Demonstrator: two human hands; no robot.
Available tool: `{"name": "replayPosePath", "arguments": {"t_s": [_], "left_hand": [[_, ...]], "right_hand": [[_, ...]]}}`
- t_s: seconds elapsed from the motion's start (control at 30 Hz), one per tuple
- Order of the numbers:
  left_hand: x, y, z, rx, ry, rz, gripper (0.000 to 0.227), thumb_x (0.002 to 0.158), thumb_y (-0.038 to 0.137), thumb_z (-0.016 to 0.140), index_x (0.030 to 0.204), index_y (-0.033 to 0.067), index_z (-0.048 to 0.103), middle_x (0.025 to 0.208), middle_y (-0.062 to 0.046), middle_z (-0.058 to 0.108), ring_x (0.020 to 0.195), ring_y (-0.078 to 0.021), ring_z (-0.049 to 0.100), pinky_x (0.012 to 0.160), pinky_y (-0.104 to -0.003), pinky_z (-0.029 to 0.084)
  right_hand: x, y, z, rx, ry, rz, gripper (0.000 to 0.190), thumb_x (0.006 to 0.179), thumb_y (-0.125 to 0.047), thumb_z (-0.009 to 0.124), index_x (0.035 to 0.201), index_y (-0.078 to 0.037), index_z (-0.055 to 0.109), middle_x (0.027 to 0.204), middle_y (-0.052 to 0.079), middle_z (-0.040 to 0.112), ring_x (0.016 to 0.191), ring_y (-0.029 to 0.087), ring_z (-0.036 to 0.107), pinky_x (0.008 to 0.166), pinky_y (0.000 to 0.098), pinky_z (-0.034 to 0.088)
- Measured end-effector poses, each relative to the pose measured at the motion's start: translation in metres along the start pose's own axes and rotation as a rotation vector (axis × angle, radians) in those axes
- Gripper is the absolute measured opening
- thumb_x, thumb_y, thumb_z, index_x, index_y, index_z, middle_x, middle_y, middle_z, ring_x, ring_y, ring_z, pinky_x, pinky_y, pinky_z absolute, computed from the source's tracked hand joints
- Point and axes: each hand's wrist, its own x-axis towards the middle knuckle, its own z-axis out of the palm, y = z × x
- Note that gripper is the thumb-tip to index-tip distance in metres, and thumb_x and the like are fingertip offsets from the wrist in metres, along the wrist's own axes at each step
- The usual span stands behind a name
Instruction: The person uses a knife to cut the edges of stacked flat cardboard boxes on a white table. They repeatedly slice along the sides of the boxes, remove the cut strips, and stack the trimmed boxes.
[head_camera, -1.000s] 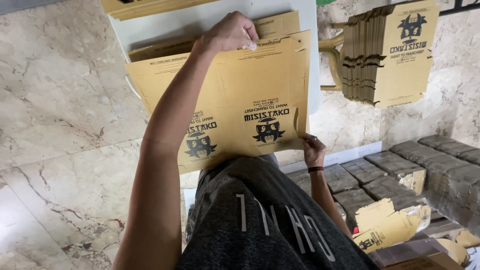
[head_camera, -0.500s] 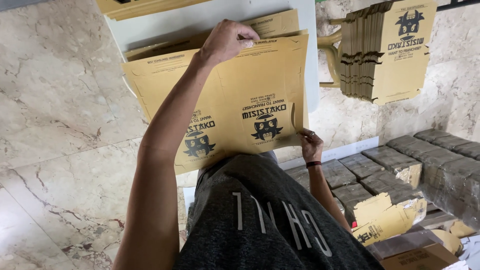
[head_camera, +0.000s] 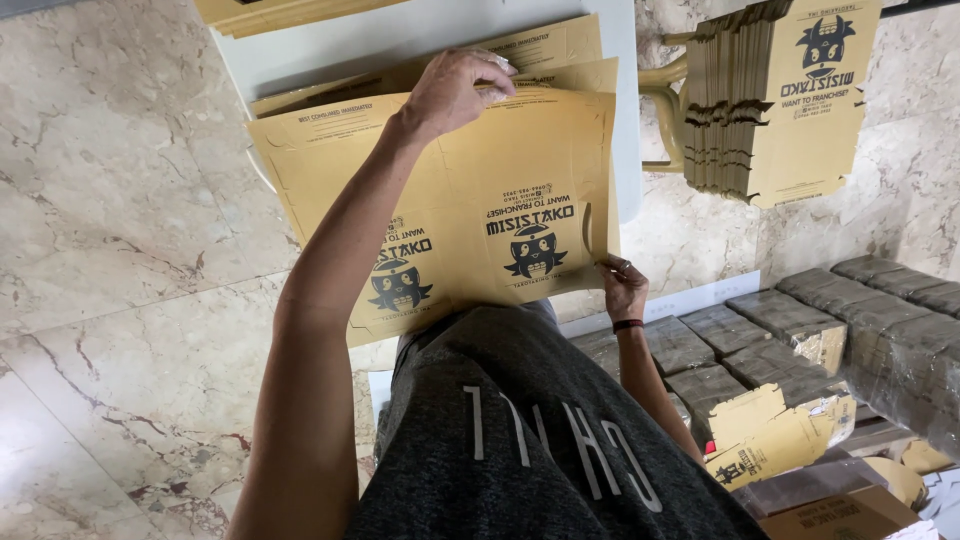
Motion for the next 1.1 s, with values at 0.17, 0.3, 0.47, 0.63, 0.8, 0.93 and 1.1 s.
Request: {"name": "replayPosePath", "arguments": {"t_s": [0.17,0.3,0.47,0.63,0.8,0.93,1.1], "left_hand": [[0.0,0.0,0.0,0.02,-0.033,-0.046,0.012,0.09,0.012,0.081,0.1,0.0191,0.081,0.119,-0.007,0.075,0.11,-0.0212,0.071,0.101,-0.044,0.051],[0.001,0.013,-0.004,-0.071,-0.001,-0.051,0.011,0.089,0.009,0.083,0.098,0.0156,0.08,0.108,-0.004,0.079,0.099,-0.0171,0.074,0.092,-0.038,0.059],[0.005,0.018,-0.004,-0.085,0.009,-0.124,0.017,0.091,0.014,0.081,0.107,0.0195,0.079,0.106,-0.005,0.079,0.096,-0.0177,0.076,0.09,-0.035,0.062],[0.007,0.022,-0.007,-0.058,-0.004,-0.243,0.037,0.089,0.017,0.082,0.125,0.0218,0.072,0.111,-0.012,0.078,0.1,-0.0211,0.076,0.093,-0.038,0.057],[0.017,0.02,-0.006,-0.034,-0.049,-0.408,0.022,0.087,0.024,0.082,0.109,0.0221,0.08,0.106,-0.007,0.079,0.099,-0.0155,0.076,0.091,-0.035,0.057],[0.022,0.014,-0.001,-0.062,0.007,-0.481,0.018,0.083,0.022,0.084,0.101,0.0235,0.082,0.097,-0.003,0.081,0.093,-0.0109,0.076,0.086,-0.03,0.06],[0.025,-0.008,0.014,-0.172,0.074,-0.405,0.025,0.083,0.01,0.082,0.107,0.0153,0.08,0.103,-0.011,0.08,0.094,-0.0149,0.077,0.087,-0.028,0.064]], "right_hand": [[0.0,-0.002,0.0,-0.018,-0.017,0.005,0.027,0.084,0.003,0.076,0.11,-0.006,0.078,0.103,0.009,0.078,0.094,0.015,0.073,0.09,0.0281,0.062],[-0.001,-0.003,0.001,0.001,-0.008,-0.001,0.025,0.084,0.002,0.078,0.108,-0.005,0.077,0.101,0.01,0.078,0.092,0.016,0.073,0.09,0.0268,0.062],[-0.004,-0.012,0.003,-0.029,-0.021,0.017,0.024,0.085,0.0,0.078,0.108,-0.007,0.078,0.102,0.008,0.078,0.093,0.017,0.073,0.09,0.0294,0.063],[-0.003,-0.016,0.003,-0.038,-0.017,0.037,0.025,0.085,0.001,0.078,0.108,-0.007,0.077,0.101,0.009,0.078,0.094,0.016,0.075,0.092,0.0298,0.064],[-0.002,-0.029,0.003,-0.106,-0.03,0.098,0.029,0.084,-0.002,0.079,0.112,-0.008,0.076,0.107,0.01,0.078,0.1,0.018,0.075,0.095,0.0323,0.063],[0.002,-0.025,-0.005,-0.039,-0.088,0.205,0.035,0.079,-0.008,0.085,0.111,-0.008,0.073,0.1,0.004,0.071,0.101,0.017,0.071,0.1,0.0347,0.062],[-0.005,-0.044,-0.007,0.075,-0.296,0.452,0.017,0.083,-0.021,0.082,0.092,-0.016,0.068,0.112,0.014,0.069,0.091,0.026,0.066,0.048,0.0256,0.048]]}}
